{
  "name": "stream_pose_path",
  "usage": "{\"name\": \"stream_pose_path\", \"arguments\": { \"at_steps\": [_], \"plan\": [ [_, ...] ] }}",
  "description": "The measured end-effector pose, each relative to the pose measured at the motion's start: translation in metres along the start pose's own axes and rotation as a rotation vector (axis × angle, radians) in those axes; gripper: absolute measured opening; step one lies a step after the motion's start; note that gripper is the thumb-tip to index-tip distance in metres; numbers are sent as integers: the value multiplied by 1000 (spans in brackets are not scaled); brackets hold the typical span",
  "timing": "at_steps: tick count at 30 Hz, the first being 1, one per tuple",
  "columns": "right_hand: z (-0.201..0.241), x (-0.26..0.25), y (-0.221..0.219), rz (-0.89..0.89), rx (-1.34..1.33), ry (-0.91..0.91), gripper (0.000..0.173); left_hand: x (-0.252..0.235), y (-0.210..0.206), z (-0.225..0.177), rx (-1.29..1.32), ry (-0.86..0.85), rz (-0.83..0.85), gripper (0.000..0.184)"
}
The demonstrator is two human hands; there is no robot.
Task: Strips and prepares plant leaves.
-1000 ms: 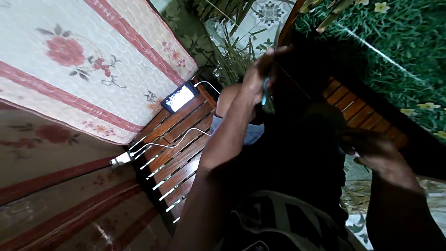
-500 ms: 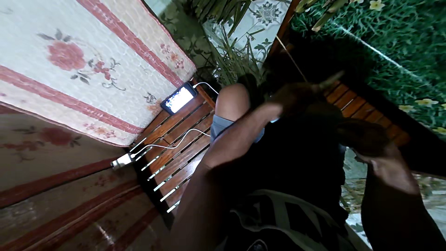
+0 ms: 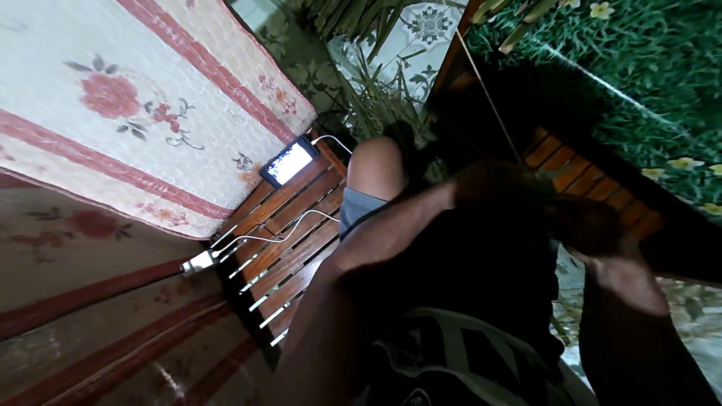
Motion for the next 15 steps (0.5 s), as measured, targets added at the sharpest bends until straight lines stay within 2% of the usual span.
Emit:
{"name": "stream_pose_path", "arguments": {
  "at_steps": [1,2,5,7,9,13,15],
  "plan": [
    [6,-1,-4,-8,33,18,24,-2,-4,-1,-39,5,41,32],
    [8,0,-5,-2,41,29,22,-1,0,-5,-17,25,7,33],
    [-11,5,3,47,37,14,17,2,43,-4,381,-5,-373,26],
    [-25,8,9,36,149,31,22,3,68,-2,572,-64,-519,27],
    [-26,11,8,10,201,19,25,2,65,4,515,-42,-460,28],
    [-4,6,-5,-66,184,11,30,-1,4,3,123,25,-17,31],
    [1,4,-7,-59,179,42,30,0,-8,1,105,11,40,31]
  ]
}}
Point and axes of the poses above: each hand's wrist, its own x-axis away from the middle knuckle, its own y-axis out of the back of the hand, z = x × y, the point moved 3 cm from there along -x, towards the middle knuckle, and after that the axes turned 12 degrees about -y, right-handed, at the moved point
